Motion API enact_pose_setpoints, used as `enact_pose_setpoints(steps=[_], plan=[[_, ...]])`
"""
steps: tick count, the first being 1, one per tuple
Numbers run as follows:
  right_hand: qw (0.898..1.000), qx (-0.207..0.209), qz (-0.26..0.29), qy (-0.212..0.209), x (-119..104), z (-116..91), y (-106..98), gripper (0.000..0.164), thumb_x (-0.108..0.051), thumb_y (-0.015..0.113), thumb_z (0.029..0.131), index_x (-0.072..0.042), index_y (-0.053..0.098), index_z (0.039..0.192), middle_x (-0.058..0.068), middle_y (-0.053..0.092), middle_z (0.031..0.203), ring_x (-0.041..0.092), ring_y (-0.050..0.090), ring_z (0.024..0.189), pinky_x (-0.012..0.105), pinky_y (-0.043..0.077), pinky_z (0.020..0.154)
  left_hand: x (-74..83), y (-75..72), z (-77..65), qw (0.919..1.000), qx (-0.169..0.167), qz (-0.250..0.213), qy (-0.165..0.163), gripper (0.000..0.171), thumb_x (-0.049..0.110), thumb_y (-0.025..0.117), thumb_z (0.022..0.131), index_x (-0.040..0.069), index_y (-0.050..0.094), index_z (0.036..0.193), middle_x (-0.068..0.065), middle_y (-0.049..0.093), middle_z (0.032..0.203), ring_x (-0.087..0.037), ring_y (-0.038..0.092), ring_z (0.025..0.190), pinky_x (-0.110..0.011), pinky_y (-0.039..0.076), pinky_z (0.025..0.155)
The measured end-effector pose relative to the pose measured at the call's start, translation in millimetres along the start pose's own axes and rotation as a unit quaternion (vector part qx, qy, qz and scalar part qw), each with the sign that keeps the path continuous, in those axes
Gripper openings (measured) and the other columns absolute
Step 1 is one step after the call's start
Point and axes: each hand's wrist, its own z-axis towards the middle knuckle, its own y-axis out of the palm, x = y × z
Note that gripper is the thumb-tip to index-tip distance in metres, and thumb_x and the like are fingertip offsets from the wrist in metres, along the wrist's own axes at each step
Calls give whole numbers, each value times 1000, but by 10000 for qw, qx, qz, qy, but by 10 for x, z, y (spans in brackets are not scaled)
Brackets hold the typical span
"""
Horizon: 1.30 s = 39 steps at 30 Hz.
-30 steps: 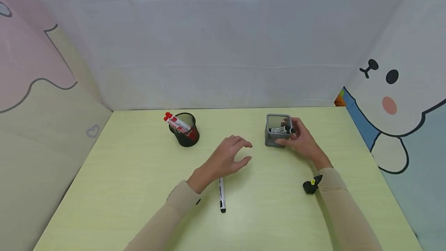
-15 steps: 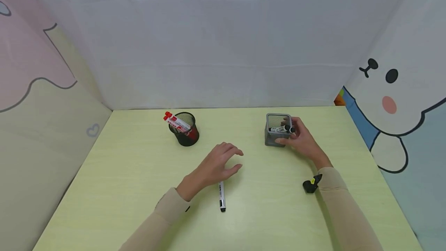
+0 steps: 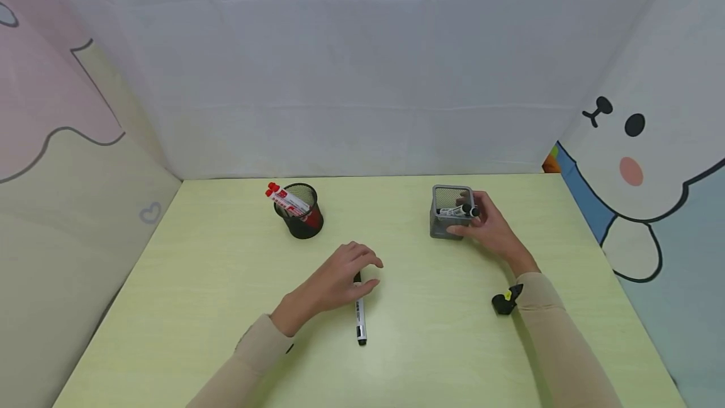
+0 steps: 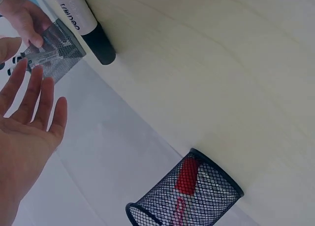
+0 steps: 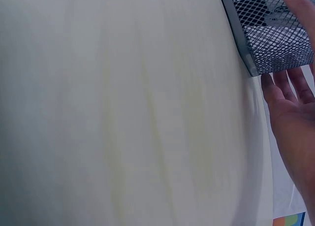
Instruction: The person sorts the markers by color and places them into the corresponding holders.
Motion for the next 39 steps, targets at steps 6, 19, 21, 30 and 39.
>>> enact_pose_setpoints(steps=[6, 19, 21, 30, 39], plan=[[9999, -66, 96, -99, 10, 5, 5, 73, 0, 77, 90, -4, 32, 147, 16, 45, 144, 5, 55, 112, 14, 51, 84, -18, -26, -98, 9995, -304, -14, -116, 23, 23, 76, 95, 15, 70, 115, 0, 66, 114, -18, 56, 109, -35, 47, 101], [9999, -85, 126, -56, -15, 0, 19, 73, 0, 77, 91, -4, 31, 147, 19, 44, 146, 4, 57, 113, 15, 52, 85, -102, -32, -280, 9990, -396, -156, 103, 19, 18, 76, 93, 13, 72, 111, 0, 67, 109, -19, 57, 109, -33, 48, 101], [9999, -92, 127, -42, -22, -4, 19, 73, 0, 77, 91, -4, 31, 147, 20, 43, 146, 4, 57, 113, 16, 53, 85, -108, -32, -302, 9986, -485, -182, 94, 19, 16, 76, 93, 13, 72, 111, 0, 67, 110, -19, 58, 110, -33, 48, 102], [9998, -82, 166, -72, -25, 0, 32, 72, 1, 76, 91, -2, 31, 146, 19, 44, 145, 3, 57, 113, 15, 52, 86, -136, -12, -395, 9967, -769, -12, 261, 22, 5, 74, 89, 12, 73, 110, -2, 66, 112, -19, 56, 114, -29, 47, 104], [9998, -57, 188, -15, -18, -1, 29, 73, 1, 77, 91, -3, 31, 147, 17, 44, 144, 3, 58, 113, 16, 53, 85, -159, 11, -407, 9932, -1099, -221, 307, 20, 4, 76, 90, 14, 75, 107, -1, 63, 117, -18, 54, 115, -25, 48, 101]])
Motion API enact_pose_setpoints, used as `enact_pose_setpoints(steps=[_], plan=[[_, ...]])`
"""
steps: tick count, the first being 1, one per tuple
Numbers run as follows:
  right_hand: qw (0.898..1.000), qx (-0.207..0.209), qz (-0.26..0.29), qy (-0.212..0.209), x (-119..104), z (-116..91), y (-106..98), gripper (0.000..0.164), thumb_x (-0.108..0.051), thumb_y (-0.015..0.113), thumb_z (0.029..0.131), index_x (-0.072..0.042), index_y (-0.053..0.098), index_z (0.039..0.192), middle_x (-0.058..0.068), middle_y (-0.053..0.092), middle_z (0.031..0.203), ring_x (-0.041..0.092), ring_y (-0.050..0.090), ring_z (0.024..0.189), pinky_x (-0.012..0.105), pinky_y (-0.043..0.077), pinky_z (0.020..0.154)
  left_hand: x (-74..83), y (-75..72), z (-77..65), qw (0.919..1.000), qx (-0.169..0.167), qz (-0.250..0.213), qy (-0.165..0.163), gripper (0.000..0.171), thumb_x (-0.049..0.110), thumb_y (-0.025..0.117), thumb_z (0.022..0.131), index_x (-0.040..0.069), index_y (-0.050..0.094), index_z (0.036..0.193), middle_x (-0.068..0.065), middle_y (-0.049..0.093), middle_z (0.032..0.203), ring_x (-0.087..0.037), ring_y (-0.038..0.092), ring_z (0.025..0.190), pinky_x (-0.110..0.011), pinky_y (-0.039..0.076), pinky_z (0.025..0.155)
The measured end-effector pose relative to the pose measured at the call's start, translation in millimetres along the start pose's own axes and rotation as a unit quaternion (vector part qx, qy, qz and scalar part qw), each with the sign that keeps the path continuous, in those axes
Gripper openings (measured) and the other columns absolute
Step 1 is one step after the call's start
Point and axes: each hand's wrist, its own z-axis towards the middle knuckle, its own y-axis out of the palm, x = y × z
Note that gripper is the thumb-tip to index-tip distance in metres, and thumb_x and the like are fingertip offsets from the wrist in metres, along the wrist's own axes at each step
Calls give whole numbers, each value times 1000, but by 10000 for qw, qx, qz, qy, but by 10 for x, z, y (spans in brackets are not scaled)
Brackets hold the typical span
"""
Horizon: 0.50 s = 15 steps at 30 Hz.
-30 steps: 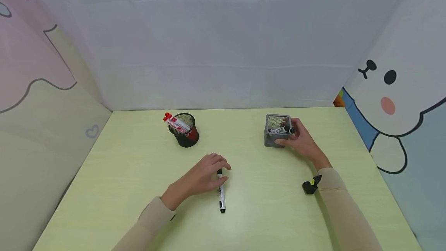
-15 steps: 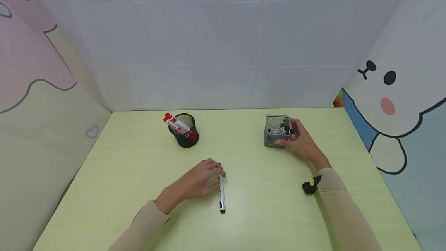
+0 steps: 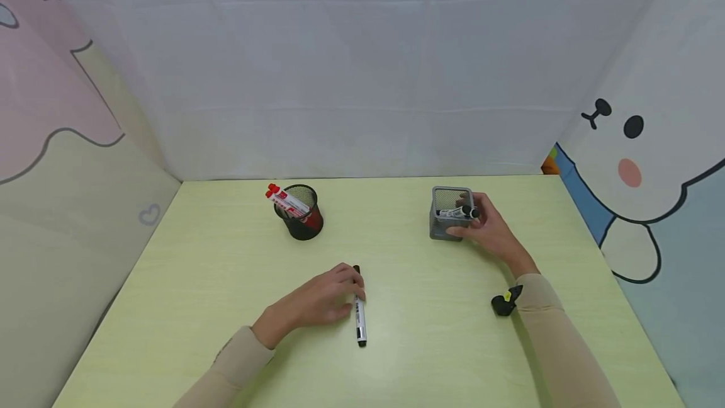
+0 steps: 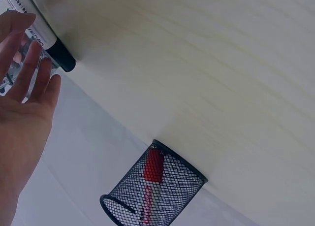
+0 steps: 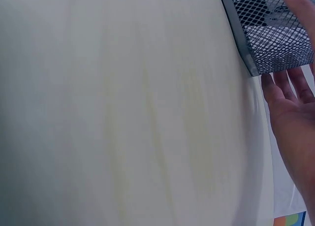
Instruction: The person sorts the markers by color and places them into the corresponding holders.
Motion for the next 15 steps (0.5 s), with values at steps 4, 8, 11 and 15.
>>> enact_pose_setpoints(steps=[4, 8, 11, 15], plan=[[10000, -3, 33, -16, 2, -2, -1, 73, 1, 76, 91, -2, 31, 147, 18, 43, 144, 3, 58, 113, 16, 53, 84, 4, 4, 16, 10000, -66, -29, 36, 18, 6, 76, 91, 14, 75, 106, -1, 63, 116, -18, 53, 114, -22, 48, 98], [10000, -33, 65, -51, 13, -2, -6, 72, 2, 76, 91, -3, 31, 147, 18, 43, 145, 4, 59, 112, 17, 54, 83, 12, 10, 34, 9997, -194, -71, -95, 17, 8, 76, 92, 15, 76, 107, 0, 62, 117, -16, 52, 115, -18, 47, 98], [9999, -56, 103, -50, 26, 2, -10, 72, 2, 76, 91, -3, 31, 147, 17, 43, 145, 4, 59, 111, 18, 55, 81, 14, 16, 48, 9995, -273, -81, -151, 17, 9, 75, 93, 16, 76, 108, 1, 62, 117, -14, 51, 115, -17, 46, 97], [9999, -72, 128, -53, 40, 7, -15, 70, 2, 75, 92, -4, 32, 146, 16, 44, 145, 4, 59, 112, 18, 55, 82, 16, 17, 62, 9994, -304, -63, -164, 17, 9, 75, 93, 17, 76, 108, 1, 63, 117, -14, 51, 115, -17, 46, 98]])
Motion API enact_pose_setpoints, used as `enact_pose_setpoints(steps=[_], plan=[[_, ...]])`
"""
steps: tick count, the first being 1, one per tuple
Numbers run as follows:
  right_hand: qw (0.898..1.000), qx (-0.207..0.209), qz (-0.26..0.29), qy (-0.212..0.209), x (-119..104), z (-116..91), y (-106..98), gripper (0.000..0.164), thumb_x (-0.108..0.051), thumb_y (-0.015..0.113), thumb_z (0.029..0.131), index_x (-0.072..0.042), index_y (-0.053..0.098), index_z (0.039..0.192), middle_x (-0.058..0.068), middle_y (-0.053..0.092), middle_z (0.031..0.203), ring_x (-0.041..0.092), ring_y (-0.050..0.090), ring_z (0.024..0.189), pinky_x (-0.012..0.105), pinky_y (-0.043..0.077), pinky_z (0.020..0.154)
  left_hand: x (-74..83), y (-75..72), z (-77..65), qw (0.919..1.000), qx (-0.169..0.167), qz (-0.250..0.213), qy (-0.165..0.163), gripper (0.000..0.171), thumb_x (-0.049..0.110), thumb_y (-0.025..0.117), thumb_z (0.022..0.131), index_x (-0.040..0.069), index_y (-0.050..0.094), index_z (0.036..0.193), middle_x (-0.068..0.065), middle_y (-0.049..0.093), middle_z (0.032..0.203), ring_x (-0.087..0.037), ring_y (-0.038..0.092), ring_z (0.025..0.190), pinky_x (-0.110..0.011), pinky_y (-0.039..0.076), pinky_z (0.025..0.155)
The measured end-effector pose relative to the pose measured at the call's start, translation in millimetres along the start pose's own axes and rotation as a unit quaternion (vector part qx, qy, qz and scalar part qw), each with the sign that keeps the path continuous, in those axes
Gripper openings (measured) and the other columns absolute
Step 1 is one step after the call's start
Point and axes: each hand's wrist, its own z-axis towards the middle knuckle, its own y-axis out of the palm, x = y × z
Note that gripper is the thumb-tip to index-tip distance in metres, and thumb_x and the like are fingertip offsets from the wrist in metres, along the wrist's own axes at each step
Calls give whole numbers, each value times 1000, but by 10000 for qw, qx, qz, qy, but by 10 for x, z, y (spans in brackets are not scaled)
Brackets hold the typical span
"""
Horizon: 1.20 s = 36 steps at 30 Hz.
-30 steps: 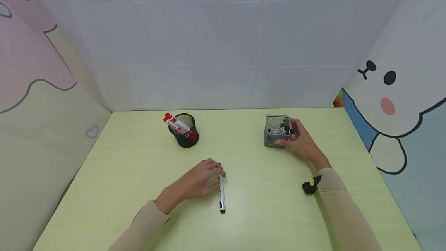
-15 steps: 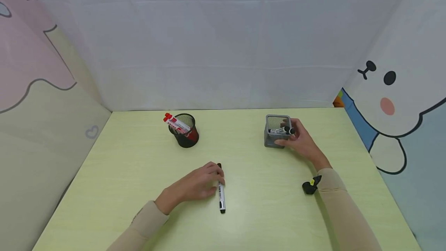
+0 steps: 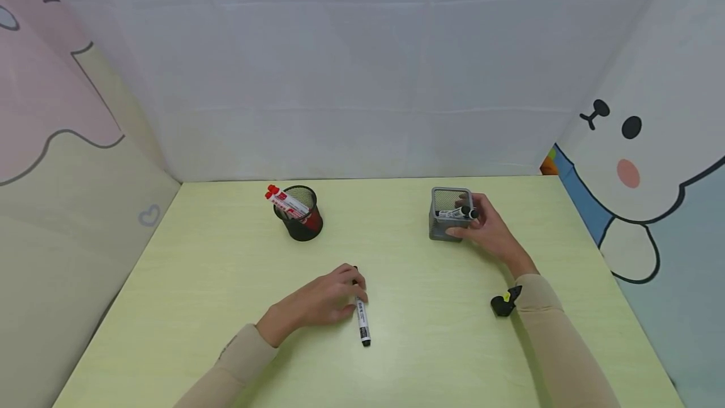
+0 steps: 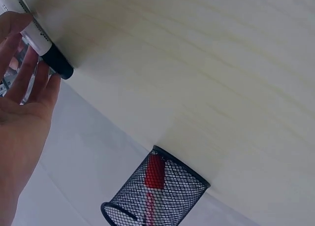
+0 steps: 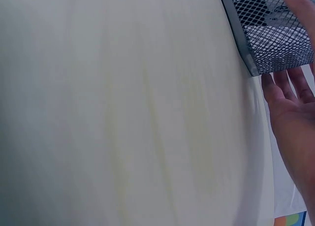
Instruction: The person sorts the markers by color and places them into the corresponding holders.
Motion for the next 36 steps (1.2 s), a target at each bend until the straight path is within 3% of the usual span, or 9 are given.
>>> enact_pose_setpoints(steps=[10, 21, 36], plan=[[10000, 20, -15, 16, -5, -1, 4, 72, 1, 76, 91, -5, 31, 148, 17, 43, 146, 3, 58, 114, 16, 54, 85, -6, 26, 42, 9991, 34, 395, 131, 15, 14, 75, 93, 19, 76, 108, 1, 65, 115, -15, 54, 114, -22, 47, 100], [9999, 27, -117, 40, -27, -15, 6, 71, 0, 76, 92, -5, 32, 147, 17, 43, 146, 3, 56, 114, 15, 53, 85, 31, -10, 66, 9958, 21, 892, 186, 14, 20, 77, 92, 23, 75, 106, 4, 67, 109, -15, 55, 104, -25, 47, 92], [10000, -3, -24, -72, 8, -6, -5, 71, 2, 76, 91, -5, 32, 147, 18, 44, 145, 4, 57, 115, 16, 53, 86, 41, -44, 98, 9971, -290, 707, -46, 16, 18, 77, 93, 20, 76, 108, 7, 66, 99, -9, 51, 88, -16, 40, 75]])
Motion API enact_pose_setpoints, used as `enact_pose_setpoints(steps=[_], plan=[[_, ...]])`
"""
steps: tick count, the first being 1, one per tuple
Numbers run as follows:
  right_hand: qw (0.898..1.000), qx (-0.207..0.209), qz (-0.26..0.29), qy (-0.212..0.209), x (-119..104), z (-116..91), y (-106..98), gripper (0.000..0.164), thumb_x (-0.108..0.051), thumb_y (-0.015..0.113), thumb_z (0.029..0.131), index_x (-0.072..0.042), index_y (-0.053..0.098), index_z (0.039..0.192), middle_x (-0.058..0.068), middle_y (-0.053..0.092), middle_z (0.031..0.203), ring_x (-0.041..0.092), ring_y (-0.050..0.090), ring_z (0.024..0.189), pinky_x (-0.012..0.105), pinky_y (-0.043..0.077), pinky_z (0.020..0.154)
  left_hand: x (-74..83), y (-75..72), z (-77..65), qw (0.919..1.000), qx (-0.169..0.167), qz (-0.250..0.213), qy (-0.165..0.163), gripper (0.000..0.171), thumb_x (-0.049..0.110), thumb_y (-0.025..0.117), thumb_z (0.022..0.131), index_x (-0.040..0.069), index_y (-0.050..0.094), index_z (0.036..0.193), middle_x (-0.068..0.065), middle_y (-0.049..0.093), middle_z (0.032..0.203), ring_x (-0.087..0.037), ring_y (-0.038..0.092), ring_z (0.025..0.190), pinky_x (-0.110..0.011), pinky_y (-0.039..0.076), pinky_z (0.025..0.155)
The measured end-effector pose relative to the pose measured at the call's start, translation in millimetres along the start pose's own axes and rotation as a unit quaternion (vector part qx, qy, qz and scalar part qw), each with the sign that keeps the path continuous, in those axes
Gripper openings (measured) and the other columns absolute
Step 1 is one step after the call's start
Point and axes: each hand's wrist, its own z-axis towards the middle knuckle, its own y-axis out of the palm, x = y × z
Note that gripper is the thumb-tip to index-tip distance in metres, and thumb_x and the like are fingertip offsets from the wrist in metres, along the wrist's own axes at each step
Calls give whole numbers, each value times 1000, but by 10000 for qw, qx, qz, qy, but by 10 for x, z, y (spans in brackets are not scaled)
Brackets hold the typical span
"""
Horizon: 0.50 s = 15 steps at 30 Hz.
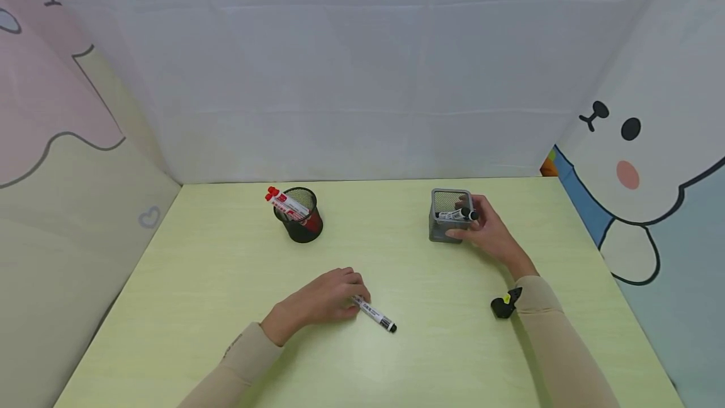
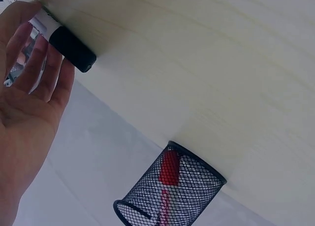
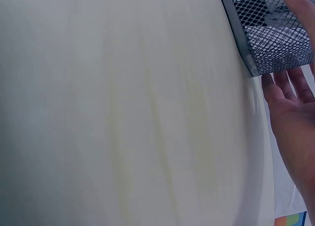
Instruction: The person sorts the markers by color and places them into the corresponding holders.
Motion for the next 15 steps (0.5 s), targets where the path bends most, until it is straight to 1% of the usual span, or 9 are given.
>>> enact_pose_setpoints(steps=[4, 7, 11, 15], plan=[[10000, -5, -20, -55, 19, -3, -9, 70, 2, 76, 91, -5, 33, 146, 16, 45, 144, 4, 58, 114, 16, 53, 85, -11, 0, 8, 9999, -7, -114, 11, 15, 17, 79, 92, 19, 76, 107, 8, 65, 96, -8, 51, 86, -15, 40, 75], [10000, 12, -41, -43, 25, -3, -11, 69, 2, 76, 91, -6, 34, 145, 9, 47, 143, 5, 58, 113, 17, 54, 84, -17, -1, 15, 9998, 10, -174, 34, 15, 16, 79, 91, 19, 75, 105, 8, 64, 94, -8, 51, 85, -15, 41, 74], [10000, 41, -60, -2, 20, 0, -8, 69, 1, 77, 91, -8, 35, 145, 3, 49, 141, 5, 58, 114, 17, 53, 85, -20, -10, 25, 9995, -83, -299, -86, 16, 15, 80, 91, 18, 75, 106, 8, 63, 94, -6, 51, 85, -14, 42, 75], [10000, 59, -57, 22, 9, 0, -8, 69, 0, 78, 90, -9, 36, 144, 2, 48, 141, 5, 57, 113, 17, 53, 84, -21, -11, 25, 9991, -133, -358, -172, 17, 15, 80, 91, 18, 75, 107, 9, 63, 94, -6, 51, 85, -14, 43, 75]])
